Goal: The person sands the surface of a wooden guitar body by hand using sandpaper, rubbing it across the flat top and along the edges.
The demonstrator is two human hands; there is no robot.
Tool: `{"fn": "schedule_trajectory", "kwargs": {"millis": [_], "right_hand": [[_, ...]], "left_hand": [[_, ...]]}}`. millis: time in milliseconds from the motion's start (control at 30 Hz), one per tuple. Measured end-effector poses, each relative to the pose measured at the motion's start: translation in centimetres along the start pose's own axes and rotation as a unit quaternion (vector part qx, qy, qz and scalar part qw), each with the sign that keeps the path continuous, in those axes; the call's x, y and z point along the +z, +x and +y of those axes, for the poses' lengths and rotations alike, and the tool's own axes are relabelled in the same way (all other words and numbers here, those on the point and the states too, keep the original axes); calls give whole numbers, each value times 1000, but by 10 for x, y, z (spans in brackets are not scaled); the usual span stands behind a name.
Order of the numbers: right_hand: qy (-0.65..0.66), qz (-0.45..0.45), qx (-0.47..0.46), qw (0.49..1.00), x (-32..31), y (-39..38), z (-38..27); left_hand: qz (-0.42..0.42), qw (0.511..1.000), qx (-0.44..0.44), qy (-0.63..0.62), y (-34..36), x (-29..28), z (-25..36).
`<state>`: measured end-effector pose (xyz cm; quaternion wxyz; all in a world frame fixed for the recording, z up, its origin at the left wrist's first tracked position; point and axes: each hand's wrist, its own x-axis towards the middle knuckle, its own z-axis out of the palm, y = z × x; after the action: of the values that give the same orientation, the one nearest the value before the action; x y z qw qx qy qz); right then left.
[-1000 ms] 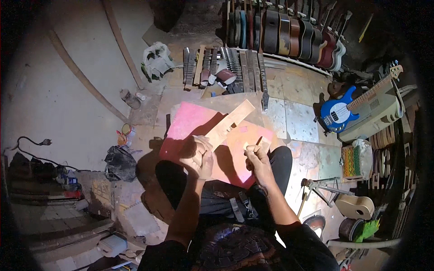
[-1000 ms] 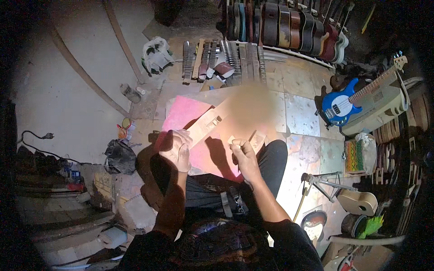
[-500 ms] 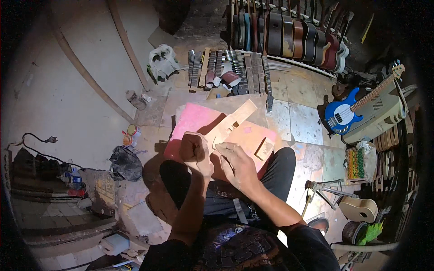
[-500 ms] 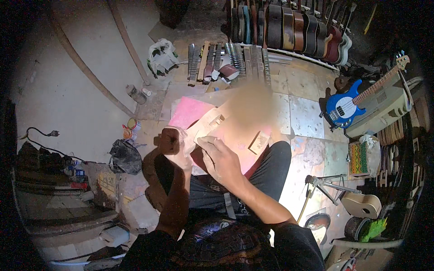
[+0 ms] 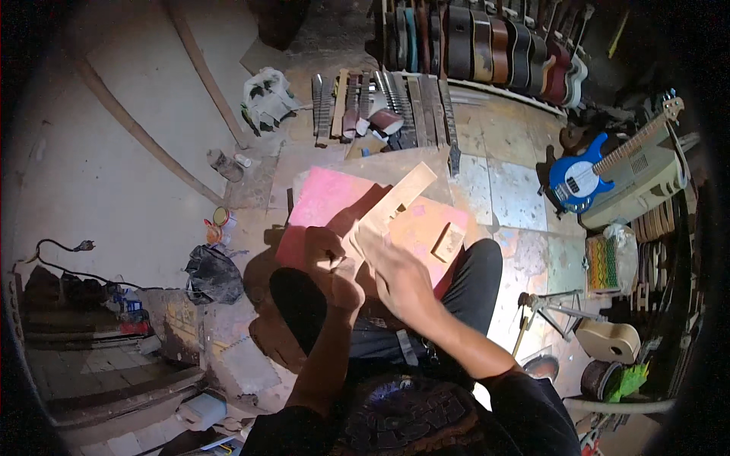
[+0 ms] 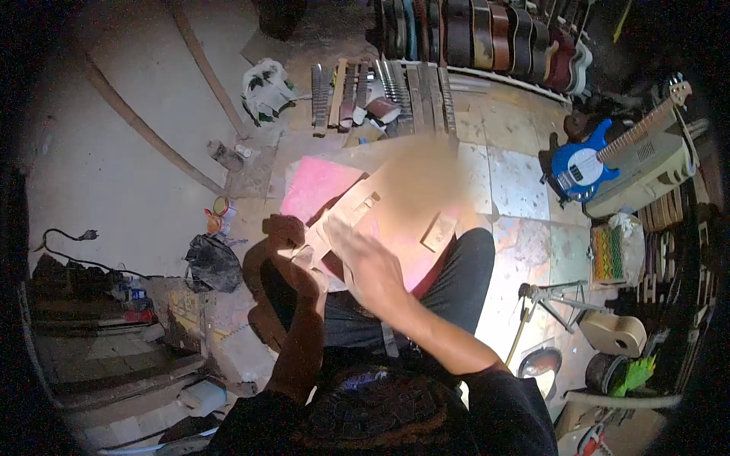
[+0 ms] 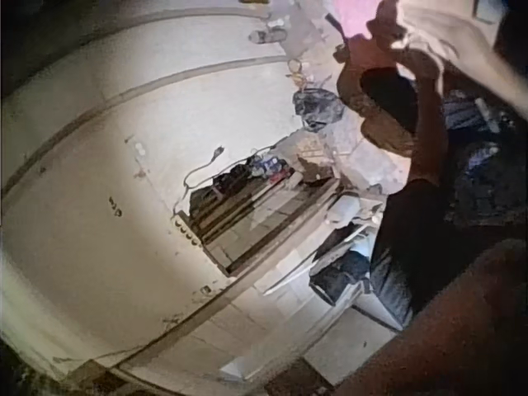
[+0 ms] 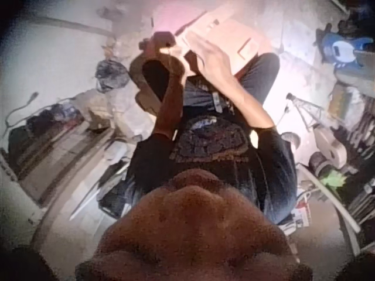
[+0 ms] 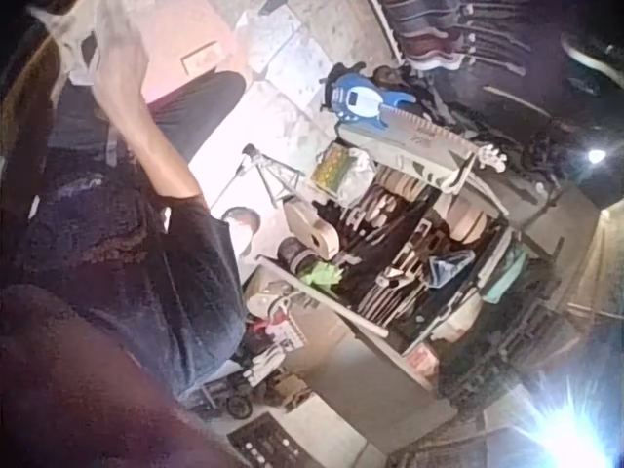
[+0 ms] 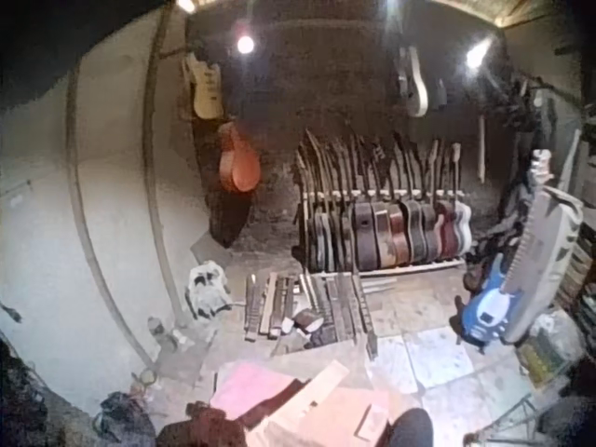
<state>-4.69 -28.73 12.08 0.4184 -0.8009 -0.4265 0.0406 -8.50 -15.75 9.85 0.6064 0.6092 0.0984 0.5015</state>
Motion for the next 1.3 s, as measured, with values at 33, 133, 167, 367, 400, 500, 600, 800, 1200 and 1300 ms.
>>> {"fn": "schedule_trajectory", "kwargs": {"millis": [33, 133, 167, 367, 400, 500, 600, 800, 1200, 1300], "right_hand": [[6, -5, 25, 1000, -1, 11, 2], [86, 14, -24, 996, -3, -3, 4], [67, 15, -33, 997, 0, -14, 5], [22, 28, -1, 999, 7, 1, 16], [45, 40, -22, 998, 10, -2, 17], [-6, 65, -15, 998, 7, -1, 13], [-14, 80, -23, 996, 7, 9, 14], [-27, 74, -11, 997, 9, 0, 17], [92, 79, -21, 992, 9, -1, 16], [85, 51, -8, 995, 12, -14, 17]], "left_hand": [[-10, 1000, 6, 15, -5, -1, -4], [-22, 999, -5, 37, -3, -10, -14], [-21, 999, -9, 35, -3, -15, -16], [-15, 999, 15, 25, -9, -14, -27], [-7, 999, 0, 34, -12, -32, -46], [-14, 1000, 27, -2, -7, -15, -33], [-44, 998, 38, -36, -6, -8, -23], [-35, 998, 3, -43, -4, -4, -8], [-30, 999, -29, -4, 3, 5, -1], [-41, 999, 0, -25, 5, -5, -8]]}}
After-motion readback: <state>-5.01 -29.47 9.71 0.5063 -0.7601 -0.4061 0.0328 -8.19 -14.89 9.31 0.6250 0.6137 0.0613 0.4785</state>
